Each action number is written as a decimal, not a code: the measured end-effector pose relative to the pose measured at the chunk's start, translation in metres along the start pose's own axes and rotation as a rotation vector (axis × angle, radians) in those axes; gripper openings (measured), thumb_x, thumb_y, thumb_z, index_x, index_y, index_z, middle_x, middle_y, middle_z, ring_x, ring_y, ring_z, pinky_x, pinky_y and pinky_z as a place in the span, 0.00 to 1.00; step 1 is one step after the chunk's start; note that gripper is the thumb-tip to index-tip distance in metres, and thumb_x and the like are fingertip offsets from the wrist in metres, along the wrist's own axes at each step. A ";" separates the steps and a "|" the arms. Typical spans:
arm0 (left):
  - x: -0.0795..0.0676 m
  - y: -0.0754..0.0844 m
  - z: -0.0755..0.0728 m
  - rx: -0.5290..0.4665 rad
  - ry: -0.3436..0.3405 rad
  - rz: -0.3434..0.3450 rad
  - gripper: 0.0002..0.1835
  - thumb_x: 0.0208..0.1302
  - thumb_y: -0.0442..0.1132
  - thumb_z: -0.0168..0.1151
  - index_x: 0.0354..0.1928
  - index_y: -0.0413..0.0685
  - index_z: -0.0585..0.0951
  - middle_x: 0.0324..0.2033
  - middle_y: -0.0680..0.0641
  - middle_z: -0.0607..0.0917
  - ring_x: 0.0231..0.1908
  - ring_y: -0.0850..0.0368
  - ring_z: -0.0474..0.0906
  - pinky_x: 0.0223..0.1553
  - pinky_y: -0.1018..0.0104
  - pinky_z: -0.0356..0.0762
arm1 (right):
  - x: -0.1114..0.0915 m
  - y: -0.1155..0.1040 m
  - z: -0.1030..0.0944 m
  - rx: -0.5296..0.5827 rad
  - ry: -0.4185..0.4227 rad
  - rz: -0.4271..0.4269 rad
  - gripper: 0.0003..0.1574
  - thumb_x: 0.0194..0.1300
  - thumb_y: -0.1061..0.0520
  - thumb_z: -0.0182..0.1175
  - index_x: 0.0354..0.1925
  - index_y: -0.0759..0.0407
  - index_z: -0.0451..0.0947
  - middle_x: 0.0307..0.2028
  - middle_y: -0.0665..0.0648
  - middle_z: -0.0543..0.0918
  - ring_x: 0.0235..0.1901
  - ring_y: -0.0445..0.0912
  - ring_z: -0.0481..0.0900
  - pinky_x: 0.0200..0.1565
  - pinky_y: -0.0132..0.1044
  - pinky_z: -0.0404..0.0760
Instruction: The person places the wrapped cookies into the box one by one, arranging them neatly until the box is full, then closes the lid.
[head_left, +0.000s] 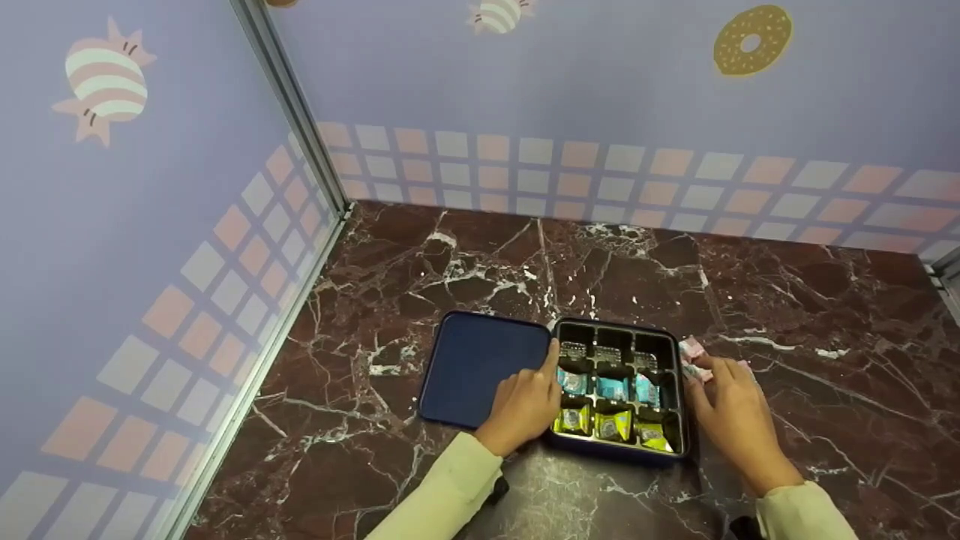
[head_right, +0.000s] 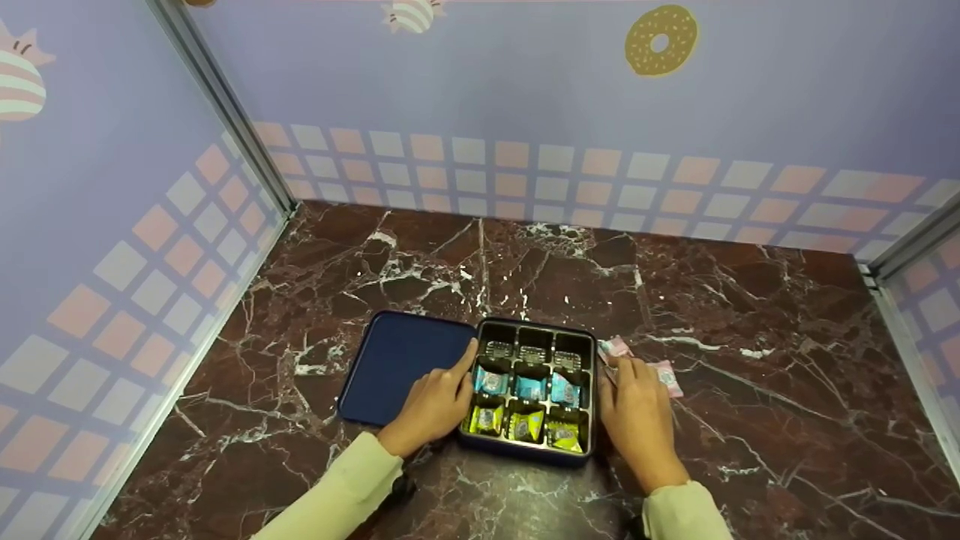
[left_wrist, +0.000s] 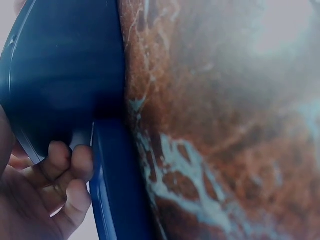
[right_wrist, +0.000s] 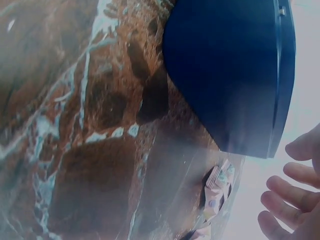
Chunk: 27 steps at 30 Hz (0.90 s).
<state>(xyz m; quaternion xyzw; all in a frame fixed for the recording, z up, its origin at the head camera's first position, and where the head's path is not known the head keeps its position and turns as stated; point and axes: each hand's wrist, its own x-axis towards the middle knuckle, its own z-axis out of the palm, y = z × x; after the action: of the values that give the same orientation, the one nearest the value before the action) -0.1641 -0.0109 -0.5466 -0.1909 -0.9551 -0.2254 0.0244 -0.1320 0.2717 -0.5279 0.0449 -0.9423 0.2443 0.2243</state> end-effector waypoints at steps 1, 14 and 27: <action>0.000 0.000 0.000 0.002 0.002 0.000 0.30 0.71 0.40 0.45 0.74 0.48 0.58 0.07 0.55 0.64 0.09 0.61 0.53 0.12 0.68 0.50 | 0.000 0.001 0.000 0.001 0.001 0.002 0.16 0.56 0.65 0.65 0.45 0.67 0.78 0.41 0.68 0.80 0.44 0.64 0.77 0.45 0.59 0.71; -0.001 0.000 0.001 0.006 0.026 0.002 0.29 0.73 0.41 0.44 0.74 0.48 0.59 0.07 0.57 0.62 0.09 0.63 0.53 0.12 0.69 0.51 | 0.001 0.009 -0.006 -0.049 -0.056 0.098 0.17 0.58 0.62 0.65 0.45 0.67 0.77 0.44 0.70 0.79 0.46 0.68 0.74 0.45 0.63 0.69; -0.001 0.000 0.001 0.013 0.017 0.013 0.29 0.73 0.41 0.42 0.74 0.47 0.57 0.08 0.57 0.59 0.09 0.63 0.50 0.12 0.70 0.49 | 0.000 0.020 -0.007 -0.078 -0.071 0.140 0.17 0.59 0.63 0.63 0.45 0.69 0.75 0.44 0.72 0.77 0.45 0.70 0.73 0.42 0.63 0.68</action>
<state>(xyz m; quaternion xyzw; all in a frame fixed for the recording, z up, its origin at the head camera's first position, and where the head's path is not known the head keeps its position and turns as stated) -0.1627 -0.0111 -0.5479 -0.1951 -0.9550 -0.2207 0.0353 -0.1334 0.2922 -0.5312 -0.0213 -0.9592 0.2209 0.1749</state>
